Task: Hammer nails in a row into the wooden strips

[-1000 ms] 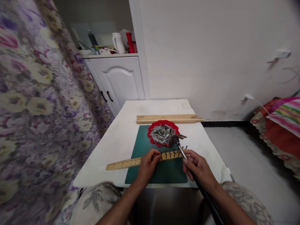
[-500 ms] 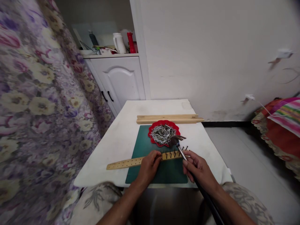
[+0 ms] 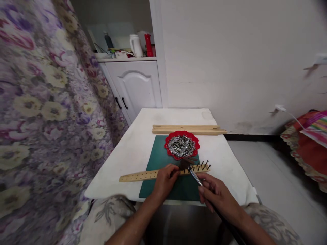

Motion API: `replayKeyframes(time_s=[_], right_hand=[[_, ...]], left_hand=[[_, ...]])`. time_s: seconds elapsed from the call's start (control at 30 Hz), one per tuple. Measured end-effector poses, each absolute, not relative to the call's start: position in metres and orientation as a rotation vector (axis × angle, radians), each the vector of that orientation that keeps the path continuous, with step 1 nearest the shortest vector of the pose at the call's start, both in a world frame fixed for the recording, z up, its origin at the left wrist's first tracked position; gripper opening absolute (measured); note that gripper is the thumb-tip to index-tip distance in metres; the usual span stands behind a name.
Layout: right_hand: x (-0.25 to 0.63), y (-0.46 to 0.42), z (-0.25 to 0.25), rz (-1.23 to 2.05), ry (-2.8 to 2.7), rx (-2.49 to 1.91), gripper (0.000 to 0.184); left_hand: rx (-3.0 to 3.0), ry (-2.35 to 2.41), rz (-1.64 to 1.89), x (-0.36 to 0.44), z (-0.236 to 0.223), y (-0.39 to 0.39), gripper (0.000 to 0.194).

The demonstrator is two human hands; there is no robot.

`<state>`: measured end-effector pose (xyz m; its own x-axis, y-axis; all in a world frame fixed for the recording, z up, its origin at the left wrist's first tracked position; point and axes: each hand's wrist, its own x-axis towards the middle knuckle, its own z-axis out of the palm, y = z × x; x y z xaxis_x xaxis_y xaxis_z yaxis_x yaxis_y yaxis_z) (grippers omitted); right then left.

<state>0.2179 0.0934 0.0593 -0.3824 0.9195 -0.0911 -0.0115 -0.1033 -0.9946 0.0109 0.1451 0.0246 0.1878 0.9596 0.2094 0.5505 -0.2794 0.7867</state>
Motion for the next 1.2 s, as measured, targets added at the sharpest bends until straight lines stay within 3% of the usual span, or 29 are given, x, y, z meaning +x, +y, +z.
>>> replayKeyframes(time_s=[0.8,1.2], right_hand=[[0.215,0.09,0.055,1.535,-1.534,-1.116,0.032],[0.232,0.102,0.056,1.434,-1.285,-1.087,0.039]], left_hand=[[1.909,1.419,0.964,0.01,0.023,0.145,0.013],[1.982,1.391,0.974,-0.005,0.039,0.15,0.015]])
